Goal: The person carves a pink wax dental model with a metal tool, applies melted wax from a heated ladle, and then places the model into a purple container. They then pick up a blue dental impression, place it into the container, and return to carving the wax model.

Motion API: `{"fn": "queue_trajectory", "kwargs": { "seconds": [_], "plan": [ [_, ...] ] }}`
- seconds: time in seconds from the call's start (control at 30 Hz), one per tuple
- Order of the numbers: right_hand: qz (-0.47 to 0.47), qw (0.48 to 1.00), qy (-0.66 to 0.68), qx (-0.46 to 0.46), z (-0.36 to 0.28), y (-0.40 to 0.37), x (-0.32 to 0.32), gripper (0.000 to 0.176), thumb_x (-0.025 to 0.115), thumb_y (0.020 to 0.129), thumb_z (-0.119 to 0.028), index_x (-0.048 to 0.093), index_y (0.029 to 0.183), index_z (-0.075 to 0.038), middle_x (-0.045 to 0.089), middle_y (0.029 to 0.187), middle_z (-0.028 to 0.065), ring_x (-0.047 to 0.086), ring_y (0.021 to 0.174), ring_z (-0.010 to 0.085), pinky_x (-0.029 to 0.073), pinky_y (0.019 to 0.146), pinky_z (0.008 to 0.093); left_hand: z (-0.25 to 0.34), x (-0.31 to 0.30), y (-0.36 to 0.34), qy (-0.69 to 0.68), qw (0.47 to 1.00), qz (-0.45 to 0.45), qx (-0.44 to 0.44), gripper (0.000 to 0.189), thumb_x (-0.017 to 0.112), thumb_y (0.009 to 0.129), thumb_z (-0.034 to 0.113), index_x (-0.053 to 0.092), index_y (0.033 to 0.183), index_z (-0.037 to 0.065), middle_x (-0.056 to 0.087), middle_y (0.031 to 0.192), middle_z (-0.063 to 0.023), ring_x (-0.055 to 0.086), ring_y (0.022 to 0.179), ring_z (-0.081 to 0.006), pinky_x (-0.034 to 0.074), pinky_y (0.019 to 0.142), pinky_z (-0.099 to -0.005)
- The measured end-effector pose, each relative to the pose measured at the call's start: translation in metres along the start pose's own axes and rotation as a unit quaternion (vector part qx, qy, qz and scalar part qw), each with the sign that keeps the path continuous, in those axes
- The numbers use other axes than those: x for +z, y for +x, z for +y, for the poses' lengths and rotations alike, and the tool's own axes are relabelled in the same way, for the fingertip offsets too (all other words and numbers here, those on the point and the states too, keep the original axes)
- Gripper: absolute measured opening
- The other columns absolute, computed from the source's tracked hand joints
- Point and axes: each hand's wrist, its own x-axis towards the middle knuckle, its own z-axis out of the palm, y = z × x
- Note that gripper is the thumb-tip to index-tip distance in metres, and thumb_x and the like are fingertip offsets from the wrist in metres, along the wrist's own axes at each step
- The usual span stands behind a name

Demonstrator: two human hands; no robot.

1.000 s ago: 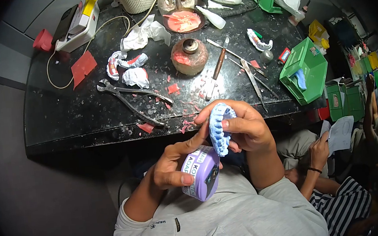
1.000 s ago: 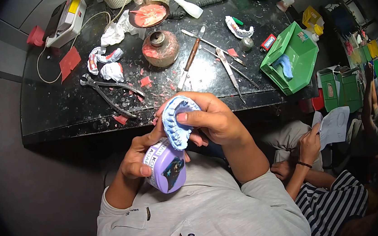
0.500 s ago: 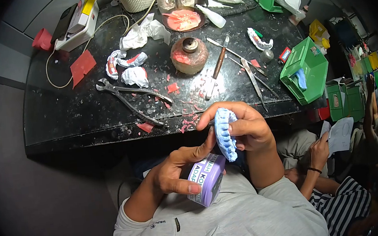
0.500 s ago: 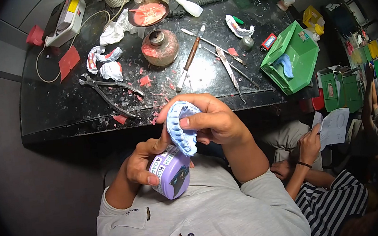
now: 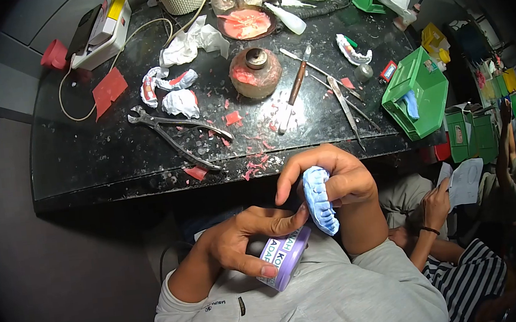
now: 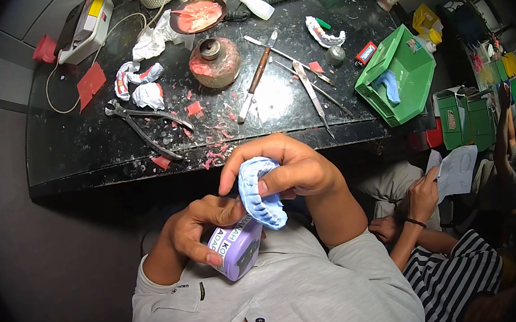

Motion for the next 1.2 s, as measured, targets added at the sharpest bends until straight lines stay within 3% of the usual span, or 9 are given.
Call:
{"fn": "queue_trajectory", "kwargs": {
  "seconds": [0.1, 0.2, 0.53, 0.63, 0.73, 0.77, 0.9, 1.13, 1.2],
  "plan": [
    [0.041, 0.997, -0.058, -0.032, 0.002, 0.005, 0.007, 0.053, 0.065, 0.070, -0.018, 0.062, 0.107, 0.020, 0.063, 0.068, 0.0080, 0.051, 0.047, 0.0063, 0.035, 0.044, 0.0216, 0.002, -0.002, -0.001, -0.003, 1.000, -0.012, -0.018, 0.084, 0.081, 0.074, 0.016, 0.046, 0.149, 0.002, 0.059, 0.138, -0.0213, 0.059, 0.124, -0.0294, 0.041, 0.106, -0.0358],
    [-0.001, 1.000, -0.016, 0.008, -0.002, -0.001, 0.001, 0.045, 0.065, 0.074, -0.013, 0.064, 0.111, 0.013, 0.069, 0.090, 0.0125, 0.065, 0.072, 0.0123, 0.049, 0.059, 0.0219, 0.006, -0.001, 0.001, 0.016, 0.999, -0.009, -0.027, 0.084, 0.081, 0.074, 0.016, 0.046, 0.149, 0.002, 0.060, 0.136, -0.0207, 0.058, 0.125, -0.0297, 0.040, 0.107, -0.0357],
    [0.023, 0.999, -0.042, -0.004, -0.002, -0.001, 0.001, 0.040, 0.065, 0.078, -0.016, 0.066, 0.109, 0.010, 0.066, 0.076, 0.0052, 0.049, 0.050, 0.0037, 0.031, 0.043, 0.0189, 0.002, 0.000, -0.001, -0.002, 0.999, 0.024, -0.025, 0.088, 0.080, 0.072, 0.018, 0.043, 0.151, 0.004, 0.057, 0.140, -0.0205, 0.063, 0.116, -0.0273, 0.046, 0.101, -0.0349],
    [0.091, 0.992, -0.090, -0.008, -0.005, 0.000, 0.000, 0.034, 0.066, 0.084, -0.017, 0.067, 0.109, 0.006, 0.065, 0.074, 0.0025, 0.046, 0.048, 0.0024, 0.028, 0.041, 0.0178, 0.002, 0.002, 0.002, -0.088, 0.993, 0.081, -0.014, 0.100, 0.075, 0.070, 0.019, 0.029, 0.157, 0.002, 0.057, 0.140, -0.0209, 0.065, 0.107, -0.0231, 0.050, 0.094, -0.0347],
    [0.232, 0.967, -0.103, -0.002, -0.008, 0.004, 0.012, 0.033, 0.065, 0.083, -0.014, 0.064, 0.106, 0.009, 0.066, 0.075, 0.0083, 0.050, 0.047, 0.0068, 0.036, 0.042, 0.0205, 0.013, 0.011, 0.010, -0.120, 0.976, 0.180, -0.028, 0.112, 0.075, 0.071, 0.023, 0.012, 0.161, 0.006, 0.061, 0.125, -0.0228, 0.067, 0.104, -0.0269, 0.051, 0.093, -0.0379],
    [0.258, 0.959, -0.117, -0.022, -0.007, 0.006, 0.016, 0.028, 0.066, 0.088, -0.014, 0.064, 0.107, 0.005, 0.062, 0.072, 0.0036, 0.041, 0.044, 0.0034, 0.027, 0.038, 0.0202, 0.015, 0.014, 0.013, -0.104, 0.972, 0.209, -0.031, 0.119, 0.073, 0.070, 0.026, 0.001, 0.162, 0.009, 0.061, 0.122, -0.0231, 0.067, 0.102, -0.0275, 0.052, 0.093, -0.0371],
    [0.263, 0.952, -0.153, -0.034, 0.000, 0.009, 0.013, 0.023, 0.067, 0.094, -0.017, 0.064, 0.108, 0.002, 0.061, 0.072, 0.0003, 0.048, 0.051, 0.0032, 0.036, 0.044, 0.0197, 0.018, 0.013, 0.019, -0.080, 0.969, 0.232, -0.038, 0.126, 0.071, 0.068, 0.032, -0.011, 0.161, 0.010, 0.062, 0.121, -0.0241, 0.068, 0.101, -0.0287, 0.052, 0.092, -0.0352],
    [0.274, 0.926, -0.246, -0.078, 0.004, 0.013, 0.014, 0.027, 0.070, 0.093, -0.016, 0.062, 0.112, 0.002, 0.062, 0.074, 0.0002, 0.050, 0.051, 0.0031, 0.038, 0.045, 0.0196, 0.021, 0.009, 0.020, -0.071, 0.968, 0.234, -0.056, 0.128, 0.071, 0.068, 0.033, -0.015, 0.160, 0.012, 0.060, 0.122, -0.0262, 0.068, 0.100, -0.0284, 0.053, 0.090, -0.0357],
    [0.266, 0.930, -0.243, -0.070, 0.004, 0.014, 0.016, 0.025, 0.069, 0.094, -0.015, 0.062, 0.112, 0.001, 0.062, 0.076, -0.0001, 0.052, 0.055, 0.0033, 0.041, 0.047, 0.0203, 0.020, 0.008, 0.021, -0.052, 0.960, 0.265, -0.074, 0.131, 0.075, 0.067, 0.041, -0.013, 0.161, 0.017, 0.051, 0.137, -0.0289, 0.070, 0.098, -0.0332, 0.056, 0.087, -0.0411]
  ]
}}
